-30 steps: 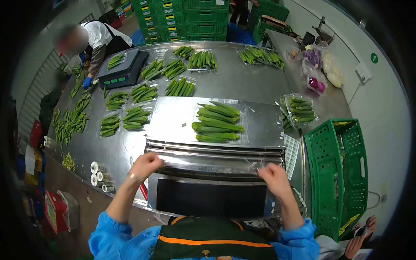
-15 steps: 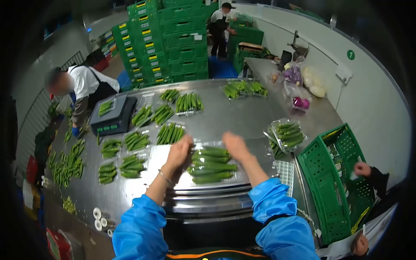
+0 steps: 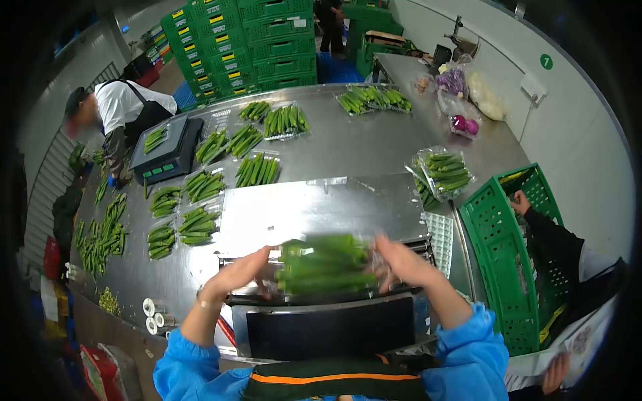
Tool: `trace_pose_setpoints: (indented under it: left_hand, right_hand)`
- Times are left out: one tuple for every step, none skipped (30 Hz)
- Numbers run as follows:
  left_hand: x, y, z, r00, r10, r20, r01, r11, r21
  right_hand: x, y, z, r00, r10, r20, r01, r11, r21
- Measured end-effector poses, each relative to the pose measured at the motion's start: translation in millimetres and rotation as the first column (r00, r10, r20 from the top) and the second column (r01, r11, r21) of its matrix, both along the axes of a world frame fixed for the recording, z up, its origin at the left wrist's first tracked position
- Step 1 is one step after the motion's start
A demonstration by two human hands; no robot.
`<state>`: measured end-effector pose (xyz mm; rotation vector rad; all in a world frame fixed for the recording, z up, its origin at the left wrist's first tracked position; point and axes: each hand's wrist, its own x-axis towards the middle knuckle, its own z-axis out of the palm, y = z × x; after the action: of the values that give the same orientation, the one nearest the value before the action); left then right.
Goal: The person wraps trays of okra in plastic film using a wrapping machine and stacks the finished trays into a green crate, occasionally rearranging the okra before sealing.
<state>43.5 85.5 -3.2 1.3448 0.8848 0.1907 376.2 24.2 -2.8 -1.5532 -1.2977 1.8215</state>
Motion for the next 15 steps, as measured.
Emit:
trace_pose_setpoints:
  left_hand:
    - [-6.5,-25.7,15.1,0.996,-0.072,-0.043,0.074,0.996,0.042]
    - [-15.1,-47.9,13.1,0.994,-0.091,-0.067,0.088,0.995,-0.048]
    - [-21.4,-68.3,12.9,0.993,-0.111,-0.047,0.108,0.993,-0.049]
    - [-29.9,-90.0,2.1,0.999,-0.041,-0.024,0.036,0.985,-0.171]
    - [-38.4,-106.7,-10.8,0.999,0.033,-0.006,-0.033,0.958,-0.284]
    - [-46.9,-113.9,-31.3,0.996,0.087,-0.013,-0.086,0.947,-0.309]
    - [-52.7,-120.4,-56.2,0.989,0.143,-0.023,-0.142,0.928,-0.344]
    - [-49.9,-127.8,-74.6,0.93,0.367,-0.018,-0.345,0.855,-0.387]
    - [-49.4,-134.6,-87.7,0.852,0.523,-0.028,-0.49,0.776,-0.397]
    - [-45.2,-142.2,-85.6,0.795,0.606,0.013,-0.562,0.745,-0.359]
    - [-39.5,-147.1,-84.1,0.733,0.678,0.058,-0.63,0.708,-0.32]
    - [-34.6,-152.6,-87.9,0.691,0.719,0.075,-0.703,0.693,-0.162]
    - [-30.4,-158.3,-92.0,0.652,0.752,0.098,-0.756,0.655,0.0]
    - [-26.3,-159.3,-92.1,0.654,0.756,0.034,-0.745,0.635,0.201]
    - [-19.7,-158.4,-92.6,0.622,0.783,0.02,-0.741,0.58,0.338]
  right_hand:
    - [-7.1,-26.1,8.0,1.0,0.009,-0.007,-0.009,0.999,-0.033]
    - [-14.5,-47.8,13.3,0.998,0.05,-0.027,-0.051,0.998,-0.032]
    - [-21.0,-70.3,14.2,0.999,0.018,-0.038,-0.021,0.997,-0.079]
    - [-23.7,-91.2,-0.2,0.997,-0.001,-0.072,-0.007,0.993,-0.121]
    - [-23.7,-102.1,-13.5,0.995,-0.021,-0.101,0.005,0.988,-0.156]
    - [-24.2,-102.4,-21.9,0.995,-0.015,-0.102,-0.002,0.987,-0.163]
    - [-25.0,-106.5,-31.3,0.993,-0.105,-0.052,0.091,0.97,-0.225]
    - [-26.2,-113.4,-41.5,0.982,-0.189,0.007,0.183,0.941,-0.286]
    - [-24.8,-122.7,-53.8,0.983,-0.184,0.007,0.177,0.933,-0.312]
    - [-20.5,-134.1,-66.8,0.973,-0.226,0.033,0.227,0.94,-0.255]
    - [-19.2,-145.2,-77.0,0.961,-0.271,0.057,0.277,0.941,-0.193]
    - [-26.3,-159.2,-84.1,0.938,-0.338,0.077,0.345,0.927,-0.144]
    - [-34.9,-170.5,-91.1,0.927,-0.368,0.073,0.372,0.927,-0.053]
    - [-44.3,-176.5,-99.6,0.867,-0.485,0.113,0.482,0.874,0.052]
    - [-52.8,-179.4,-105.6,0.791,-0.595,0.142,0.574,0.802,0.162]
